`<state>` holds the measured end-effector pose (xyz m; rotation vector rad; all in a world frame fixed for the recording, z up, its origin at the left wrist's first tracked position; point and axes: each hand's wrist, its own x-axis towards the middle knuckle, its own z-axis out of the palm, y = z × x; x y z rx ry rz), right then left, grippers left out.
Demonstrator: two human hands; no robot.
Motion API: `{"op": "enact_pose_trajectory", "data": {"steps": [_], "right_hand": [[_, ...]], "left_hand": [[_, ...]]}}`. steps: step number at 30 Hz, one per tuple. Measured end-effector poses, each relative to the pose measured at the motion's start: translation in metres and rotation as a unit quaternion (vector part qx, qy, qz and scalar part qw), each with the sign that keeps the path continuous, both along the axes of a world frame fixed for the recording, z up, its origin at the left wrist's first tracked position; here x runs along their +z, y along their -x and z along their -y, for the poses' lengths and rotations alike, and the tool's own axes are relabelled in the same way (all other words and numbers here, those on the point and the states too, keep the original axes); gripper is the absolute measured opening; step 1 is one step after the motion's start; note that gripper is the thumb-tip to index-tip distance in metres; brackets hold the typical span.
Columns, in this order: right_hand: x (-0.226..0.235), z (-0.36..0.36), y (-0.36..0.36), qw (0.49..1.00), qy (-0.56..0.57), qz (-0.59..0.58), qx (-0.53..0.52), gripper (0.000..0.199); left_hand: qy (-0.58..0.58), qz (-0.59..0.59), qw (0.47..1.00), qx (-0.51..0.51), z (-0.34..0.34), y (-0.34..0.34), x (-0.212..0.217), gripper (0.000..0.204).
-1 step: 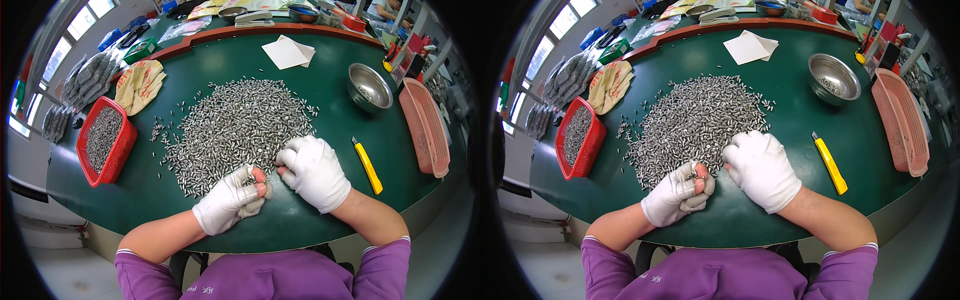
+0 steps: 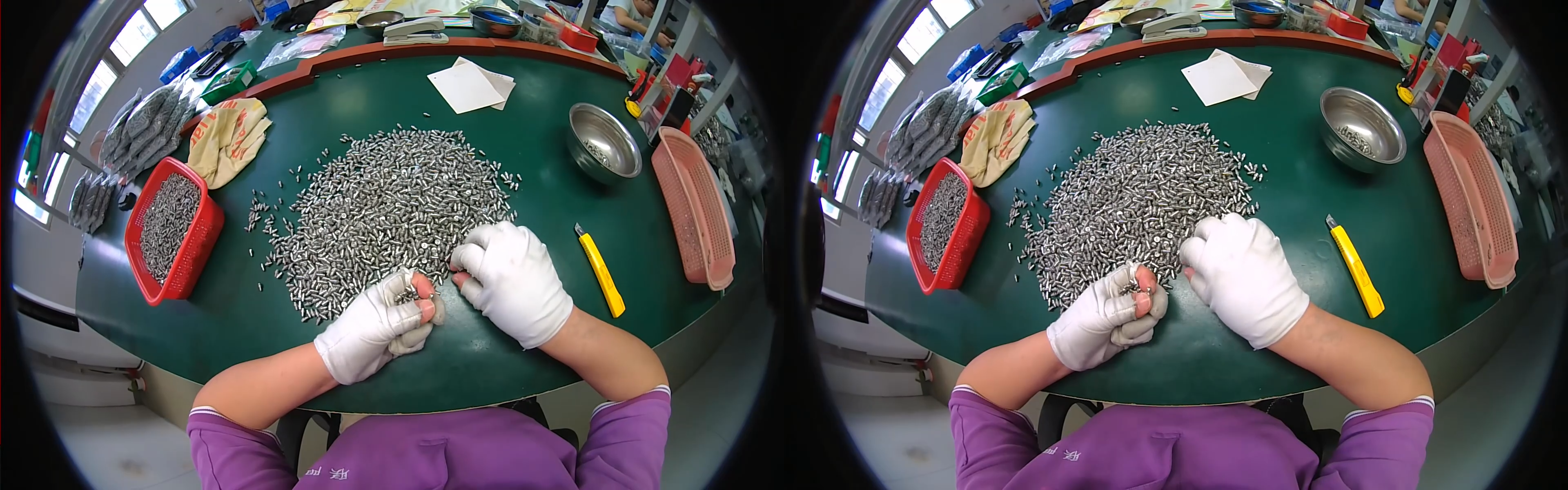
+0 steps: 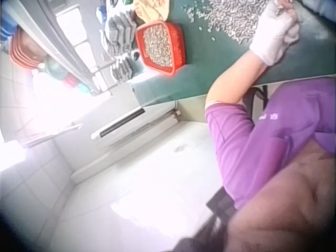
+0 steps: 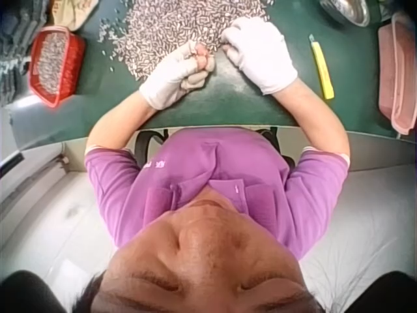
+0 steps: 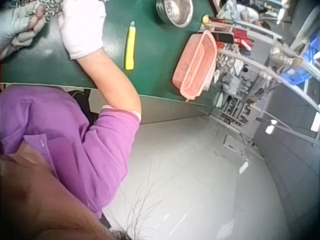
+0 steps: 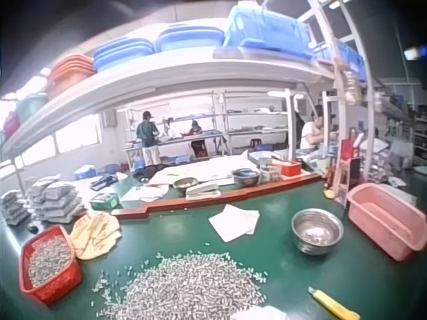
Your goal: Assembling small pink plastic caps onto metal rivets at a manufacturing workbench and using a utility knife to trim them.
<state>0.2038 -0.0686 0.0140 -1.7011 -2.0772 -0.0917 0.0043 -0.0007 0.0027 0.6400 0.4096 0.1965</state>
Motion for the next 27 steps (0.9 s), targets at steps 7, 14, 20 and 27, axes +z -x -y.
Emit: {"op": "enact_pose_trajectory", "data": {"steps": [7, 14, 20, 27], "right_hand": [[0.0, 0.0, 0.0, 1.0, 0.001, 0.022, 0.008, 0.011], [-0.002, -0.001, -0.003, 0.999, 0.017, 0.025, 0.027, 0.014], [0.011, 0.0, -0.011, 0.998, -0.052, -0.009, -0.016, 0.012], [0.013, 0.001, -0.011, 1.0, 0.009, -0.022, 0.01, 0.012]], "left_hand": [[0.02, 0.015, 1.0, 0.003, -0.002, 0.002, -0.006, 0.011], [0.012, -0.029, 1.0, 0.003, -0.003, 0.001, 0.0, 0.017], [0.018, -0.003, 1.0, -0.001, -0.004, 0.001, 0.0, 0.016], [0.009, 0.023, 1.0, -0.005, -0.004, 0.004, -0.009, 0.019]]}}
